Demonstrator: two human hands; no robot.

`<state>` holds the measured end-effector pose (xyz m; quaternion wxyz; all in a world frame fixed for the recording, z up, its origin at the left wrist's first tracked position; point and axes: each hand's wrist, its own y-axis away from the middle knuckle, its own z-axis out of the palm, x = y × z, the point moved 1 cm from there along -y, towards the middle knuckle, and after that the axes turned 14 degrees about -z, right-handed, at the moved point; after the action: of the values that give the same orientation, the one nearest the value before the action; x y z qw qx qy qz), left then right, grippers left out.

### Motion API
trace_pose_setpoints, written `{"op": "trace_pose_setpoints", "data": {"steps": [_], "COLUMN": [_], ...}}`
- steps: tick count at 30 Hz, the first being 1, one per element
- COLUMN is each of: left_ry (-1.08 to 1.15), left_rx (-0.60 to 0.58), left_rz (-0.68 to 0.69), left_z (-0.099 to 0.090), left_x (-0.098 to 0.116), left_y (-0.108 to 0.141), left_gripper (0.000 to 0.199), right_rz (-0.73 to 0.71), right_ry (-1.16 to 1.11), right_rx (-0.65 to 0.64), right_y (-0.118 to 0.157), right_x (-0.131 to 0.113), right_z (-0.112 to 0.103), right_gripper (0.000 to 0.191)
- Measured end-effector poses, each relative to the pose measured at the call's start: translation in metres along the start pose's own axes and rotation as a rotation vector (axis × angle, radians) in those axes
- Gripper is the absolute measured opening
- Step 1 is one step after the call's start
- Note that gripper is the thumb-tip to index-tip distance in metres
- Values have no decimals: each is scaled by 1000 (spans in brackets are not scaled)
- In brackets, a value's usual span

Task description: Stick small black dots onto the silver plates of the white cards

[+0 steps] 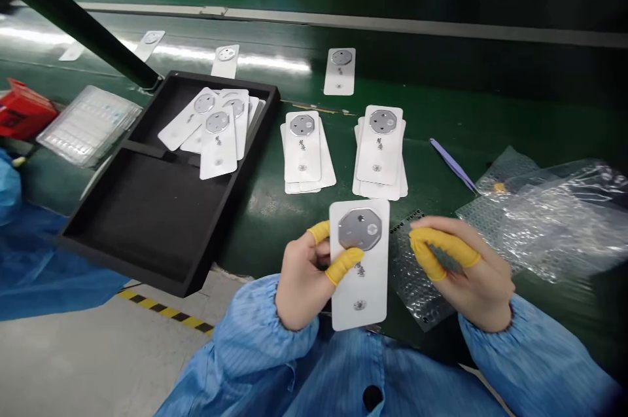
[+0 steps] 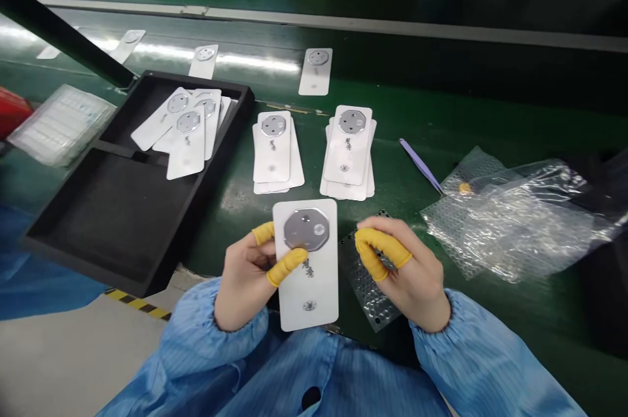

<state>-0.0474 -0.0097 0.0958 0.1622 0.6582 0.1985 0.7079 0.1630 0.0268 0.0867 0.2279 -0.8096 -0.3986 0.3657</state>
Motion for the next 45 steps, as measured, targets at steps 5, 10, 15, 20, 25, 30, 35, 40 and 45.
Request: {"op": "trace_pose_setpoints", "data": {"steps": [5, 10, 15, 20, 25, 30, 35, 40, 45], "left_ry": [-7, -120, -298, -385, -402, -288, 3, 68, -304], "left_rx": [-101, -157, -53, 126, 147, 83, -78, 237, 152], "left_rz": [21, 122, 244, 356, 319, 254, 113, 201, 34], "left_z": [29, 36, 42, 40, 38, 40, 36, -1, -19], "left_x": [-9, -11, -8, -4, -3, -10, -14, -16, -20], "left_y": [-9, -3, 2, 6, 5, 2, -7, -21, -29], "left_gripper": [35, 29, 20, 11, 20, 9, 34, 58, 35], "right_rz": [-24, -101, -167, -312, -249, -214, -14, 244, 239], "right_ry": [63, -39, 6, 130, 118, 28, -114, 322, 111], "right_rx": [-14, -151, -141, -230, -265, -205, -119, -186, -228], "right_y": [7, 22, 26, 22, 18, 21, 23, 51, 61], "right_x": [-1, -2, 0, -7, -17, -17, -5, 16, 31], "right_z": [-1, 0, 0, 1, 8, 14, 3, -5, -2], "right_gripper": [32, 29, 31, 33, 36, 44, 51, 43, 19]}}
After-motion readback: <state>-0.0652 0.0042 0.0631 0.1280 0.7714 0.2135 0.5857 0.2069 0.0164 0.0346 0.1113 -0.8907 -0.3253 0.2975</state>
